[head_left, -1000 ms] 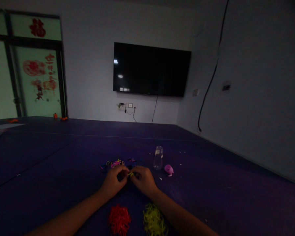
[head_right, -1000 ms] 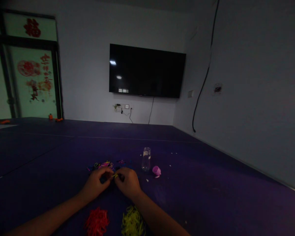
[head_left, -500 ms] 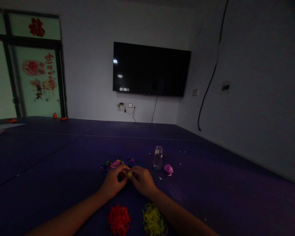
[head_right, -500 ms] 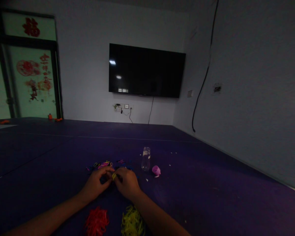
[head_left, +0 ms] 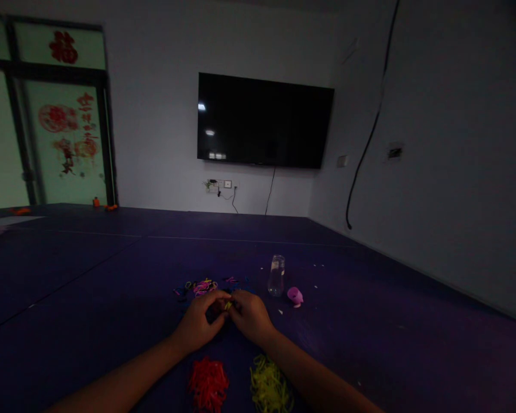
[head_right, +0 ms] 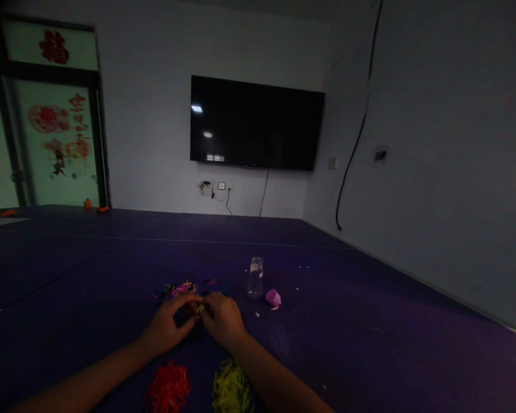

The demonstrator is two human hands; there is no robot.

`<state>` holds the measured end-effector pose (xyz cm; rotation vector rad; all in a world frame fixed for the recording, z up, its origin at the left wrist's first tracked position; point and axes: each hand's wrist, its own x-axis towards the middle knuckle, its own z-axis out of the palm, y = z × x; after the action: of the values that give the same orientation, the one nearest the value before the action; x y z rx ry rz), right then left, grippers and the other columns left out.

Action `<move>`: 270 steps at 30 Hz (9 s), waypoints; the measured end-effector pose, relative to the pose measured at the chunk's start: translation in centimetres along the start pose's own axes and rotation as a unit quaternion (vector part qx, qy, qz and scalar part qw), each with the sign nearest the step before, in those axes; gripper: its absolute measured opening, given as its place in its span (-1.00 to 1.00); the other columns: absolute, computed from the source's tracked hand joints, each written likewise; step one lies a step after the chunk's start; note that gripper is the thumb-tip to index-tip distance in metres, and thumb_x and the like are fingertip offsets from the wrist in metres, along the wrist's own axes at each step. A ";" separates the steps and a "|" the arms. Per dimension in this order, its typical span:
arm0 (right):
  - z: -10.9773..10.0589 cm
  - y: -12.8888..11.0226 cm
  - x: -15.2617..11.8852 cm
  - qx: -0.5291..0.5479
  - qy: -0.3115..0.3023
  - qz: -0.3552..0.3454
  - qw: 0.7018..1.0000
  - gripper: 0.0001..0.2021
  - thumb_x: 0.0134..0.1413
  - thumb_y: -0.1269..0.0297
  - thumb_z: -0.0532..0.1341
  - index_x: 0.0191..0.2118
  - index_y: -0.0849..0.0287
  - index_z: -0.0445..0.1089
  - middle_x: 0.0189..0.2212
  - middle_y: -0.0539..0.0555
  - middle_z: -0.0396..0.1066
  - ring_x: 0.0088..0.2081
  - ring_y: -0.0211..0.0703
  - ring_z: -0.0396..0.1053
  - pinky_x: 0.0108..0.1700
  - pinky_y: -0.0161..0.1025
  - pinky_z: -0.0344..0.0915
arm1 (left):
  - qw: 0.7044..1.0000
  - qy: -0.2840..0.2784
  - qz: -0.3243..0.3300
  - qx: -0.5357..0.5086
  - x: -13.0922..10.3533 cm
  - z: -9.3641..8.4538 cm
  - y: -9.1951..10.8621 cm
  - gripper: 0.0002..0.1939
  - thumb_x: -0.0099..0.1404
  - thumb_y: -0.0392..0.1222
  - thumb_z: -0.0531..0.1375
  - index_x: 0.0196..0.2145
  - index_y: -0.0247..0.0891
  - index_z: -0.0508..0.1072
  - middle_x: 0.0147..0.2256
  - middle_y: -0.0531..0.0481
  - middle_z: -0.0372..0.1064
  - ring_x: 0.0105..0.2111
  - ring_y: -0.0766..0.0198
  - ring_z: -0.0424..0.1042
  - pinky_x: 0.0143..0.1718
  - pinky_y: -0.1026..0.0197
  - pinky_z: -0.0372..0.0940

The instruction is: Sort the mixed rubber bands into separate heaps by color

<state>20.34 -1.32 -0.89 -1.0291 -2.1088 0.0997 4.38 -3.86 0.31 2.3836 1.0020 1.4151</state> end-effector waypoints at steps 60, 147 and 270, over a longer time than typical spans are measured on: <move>-0.5 -0.1 0.2 0.036 0.048 0.083 0.995 -0.88 0.00 0.33 0.12 -0.43 0.13 0.40 -0.50 -0.02 0.40 -0.50 -0.29 0.30 -0.45 -0.39 0.10 | 0.957 0.123 -0.255 0.067 1.6 -3.4 -6.7 -0.80 0.08 -0.13 0.10 -0.39 -0.25 0.46 -0.41 -0.03 0.50 -0.35 0.14 0.49 -0.30 0.17 0.32; -0.5 -0.2 0.2 0.031 0.013 0.047 0.998 -0.82 0.00 0.40 0.12 -0.30 0.09 0.45 -0.36 0.01 0.45 -0.35 -0.23 0.38 -0.32 -0.36 0.22 | 0.998 0.030 -0.035 0.043 0.9 -0.5 -3.6 -0.73 0.11 -0.32 0.12 -0.22 -0.17 0.48 -0.31 0.03 0.51 -0.28 0.22 0.47 -0.13 0.13 0.33; -0.6 -0.2 0.0 -0.003 0.059 0.070 0.996 -0.82 0.06 0.30 0.07 -0.34 0.10 0.43 -0.48 -0.03 0.44 -0.48 -0.27 0.35 -0.44 -0.40 0.12 | 0.921 -0.084 -0.191 0.328 1.3 -2.7 -4.0 -0.75 0.18 -0.34 0.06 -0.24 -0.20 0.48 -0.24 -0.05 0.46 -0.18 0.15 0.35 -0.21 0.18 0.18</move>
<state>20.60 -1.60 -0.42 -1.1576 -1.9316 0.0999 0.71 -0.51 0.78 2.4378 2.0014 0.7919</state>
